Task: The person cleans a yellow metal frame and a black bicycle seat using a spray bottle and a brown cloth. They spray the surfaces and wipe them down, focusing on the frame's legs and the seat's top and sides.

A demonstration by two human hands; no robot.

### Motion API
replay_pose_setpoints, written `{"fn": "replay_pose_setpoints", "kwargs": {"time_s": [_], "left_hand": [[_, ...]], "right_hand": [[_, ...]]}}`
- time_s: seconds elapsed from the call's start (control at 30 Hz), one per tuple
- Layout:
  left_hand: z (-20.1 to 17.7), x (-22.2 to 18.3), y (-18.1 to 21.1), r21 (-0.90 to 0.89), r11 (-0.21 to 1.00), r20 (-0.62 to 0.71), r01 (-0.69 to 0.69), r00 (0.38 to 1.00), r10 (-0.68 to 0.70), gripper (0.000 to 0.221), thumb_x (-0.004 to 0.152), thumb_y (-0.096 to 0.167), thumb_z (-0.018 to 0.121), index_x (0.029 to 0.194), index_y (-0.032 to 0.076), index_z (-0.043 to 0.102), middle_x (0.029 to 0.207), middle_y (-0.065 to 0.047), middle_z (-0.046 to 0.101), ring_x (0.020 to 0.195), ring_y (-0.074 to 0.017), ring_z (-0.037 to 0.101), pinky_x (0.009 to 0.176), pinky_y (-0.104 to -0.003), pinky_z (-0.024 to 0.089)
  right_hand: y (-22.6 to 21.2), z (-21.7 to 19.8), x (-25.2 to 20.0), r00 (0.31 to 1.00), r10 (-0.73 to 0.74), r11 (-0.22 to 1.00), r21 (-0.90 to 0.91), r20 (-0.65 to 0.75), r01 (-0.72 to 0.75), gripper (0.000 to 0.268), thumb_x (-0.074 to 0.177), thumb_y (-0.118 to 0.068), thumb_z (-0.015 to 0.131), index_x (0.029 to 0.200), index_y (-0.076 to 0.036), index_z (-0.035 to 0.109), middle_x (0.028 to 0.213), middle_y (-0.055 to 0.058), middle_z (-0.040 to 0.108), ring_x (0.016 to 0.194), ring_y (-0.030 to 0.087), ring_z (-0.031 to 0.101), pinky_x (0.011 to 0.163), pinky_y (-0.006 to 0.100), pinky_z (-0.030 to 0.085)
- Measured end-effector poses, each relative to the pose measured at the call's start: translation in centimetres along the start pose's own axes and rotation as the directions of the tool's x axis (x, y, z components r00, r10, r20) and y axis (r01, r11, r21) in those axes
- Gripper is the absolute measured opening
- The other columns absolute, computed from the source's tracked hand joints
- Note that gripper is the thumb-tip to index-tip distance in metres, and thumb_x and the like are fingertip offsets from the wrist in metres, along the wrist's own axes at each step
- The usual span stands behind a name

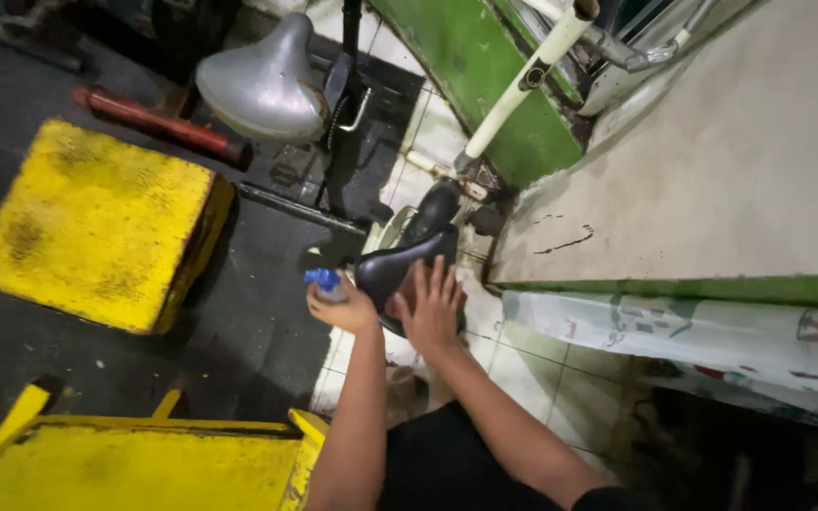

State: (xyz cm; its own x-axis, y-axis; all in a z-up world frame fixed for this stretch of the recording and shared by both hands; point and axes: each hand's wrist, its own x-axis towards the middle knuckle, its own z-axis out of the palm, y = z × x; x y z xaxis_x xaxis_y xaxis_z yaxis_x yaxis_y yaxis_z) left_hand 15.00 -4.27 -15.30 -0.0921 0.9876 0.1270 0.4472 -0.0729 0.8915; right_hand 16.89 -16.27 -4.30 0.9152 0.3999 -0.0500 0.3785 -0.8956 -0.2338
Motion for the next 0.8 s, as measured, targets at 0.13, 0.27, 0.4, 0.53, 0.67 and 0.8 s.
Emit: {"fn": "replay_pose_setpoints", "kwargs": {"time_s": [0.13, 0.27, 0.4, 0.53, 0.67, 0.8], "left_hand": [[2.1, 0.1, 4.9, 0.194, 0.86, 0.069, 0.472, 0.868, -0.492, 0.066, 0.085, 0.034, 0.079, 0.135, 0.001, 0.051, 0.131, -0.022, 0.052, 0.116, -0.0444, 0.058, 0.089, -0.054, 0.051], [4.6, -0.7, 3.0, 0.424, 0.817, 0.014, 0.391, 0.899, -0.438, 0.072, 0.091, 0.047, 0.074, 0.141, 0.0, 0.05, 0.136, -0.022, 0.057, 0.116, -0.0456, 0.061, 0.091, -0.056, 0.049], [3.3, -0.2, 5.2, 0.506, 0.767, 0.045, 0.394, 0.876, -0.48, 0.082, 0.089, 0.057, 0.068, 0.147, 0.002, 0.048, 0.135, -0.021, 0.061, 0.112, -0.0442, 0.065, 0.09, -0.054, 0.051], [3.7, 0.4, 5.8, 0.626, 0.705, -0.009, 0.334, 0.907, -0.421, 0.082, 0.089, 0.059, 0.069, 0.143, 0.001, 0.049, 0.141, -0.02, 0.058, 0.108, -0.0462, 0.065, 0.085, -0.056, 0.05], [3.2, 0.7, 10.2, 0.667, 0.643, 0.017, 0.377, 0.854, -0.519, 0.075, 0.092, 0.057, 0.066, 0.143, 0.005, 0.051, 0.141, -0.017, 0.061, 0.11, -0.0453, 0.065, 0.087, -0.057, 0.049], [4.0, -0.4, 6.2, 0.649, 0.711, -0.002, 0.273, 0.934, -0.357, 0.079, 0.092, 0.058, 0.069, 0.142, 0.001, 0.051, 0.139, -0.02, 0.061, 0.117, -0.0445, 0.063, 0.091, -0.056, 0.048]], "right_hand": [[1.4, -0.1, -0.1, 0.982, -0.14, 0.988, -0.043, 0.127, 0.147, 0.071, 0.099, -0.048, 0.052, 0.16, -0.018, 0.033, 0.167, 0.02, 0.022, 0.151, 0.048, 0.019, 0.118, 0.066, 0.015], [2.8, 0.2, 3.1, 0.957, -0.226, 0.973, -0.014, 0.18, 0.232, 0.061, 0.101, -0.044, 0.052, 0.158, -0.024, 0.04, 0.166, 0.017, 0.027, 0.151, 0.045, 0.024, 0.119, 0.065, 0.017], [4.2, 1.0, 9.7, 0.975, -0.22, 0.973, 0.074, 0.011, 0.218, 0.046, 0.101, -0.043, 0.053, 0.14, -0.021, 0.062, 0.156, 0.017, 0.045, 0.144, 0.044, 0.038, 0.119, 0.063, 0.024], [2.9, -0.6, 16.9, 0.97, -0.174, 0.984, 0.066, 0.169, 0.166, 0.038, 0.095, -0.044, 0.057, 0.11, -0.015, 0.077, 0.127, 0.015, 0.065, 0.125, 0.039, 0.055, 0.112, 0.059, 0.035], [2.2, 0.1, 19.5, 0.766, -0.273, 0.934, -0.029, 0.582, 0.355, 0.043, 0.096, -0.044, 0.056, 0.088, -0.01, 0.08, 0.092, 0.016, 0.074, 0.09, 0.035, 0.07, 0.083, 0.051, 0.053], [-1.5, 1.0, 17.8, 0.57, -0.696, 0.686, 0.167, 0.437, 0.708, 0.029, 0.087, -0.032, 0.059, 0.079, -0.011, 0.077, 0.082, 0.012, 0.074, 0.076, 0.03, 0.073, 0.066, 0.047, 0.056]]}}
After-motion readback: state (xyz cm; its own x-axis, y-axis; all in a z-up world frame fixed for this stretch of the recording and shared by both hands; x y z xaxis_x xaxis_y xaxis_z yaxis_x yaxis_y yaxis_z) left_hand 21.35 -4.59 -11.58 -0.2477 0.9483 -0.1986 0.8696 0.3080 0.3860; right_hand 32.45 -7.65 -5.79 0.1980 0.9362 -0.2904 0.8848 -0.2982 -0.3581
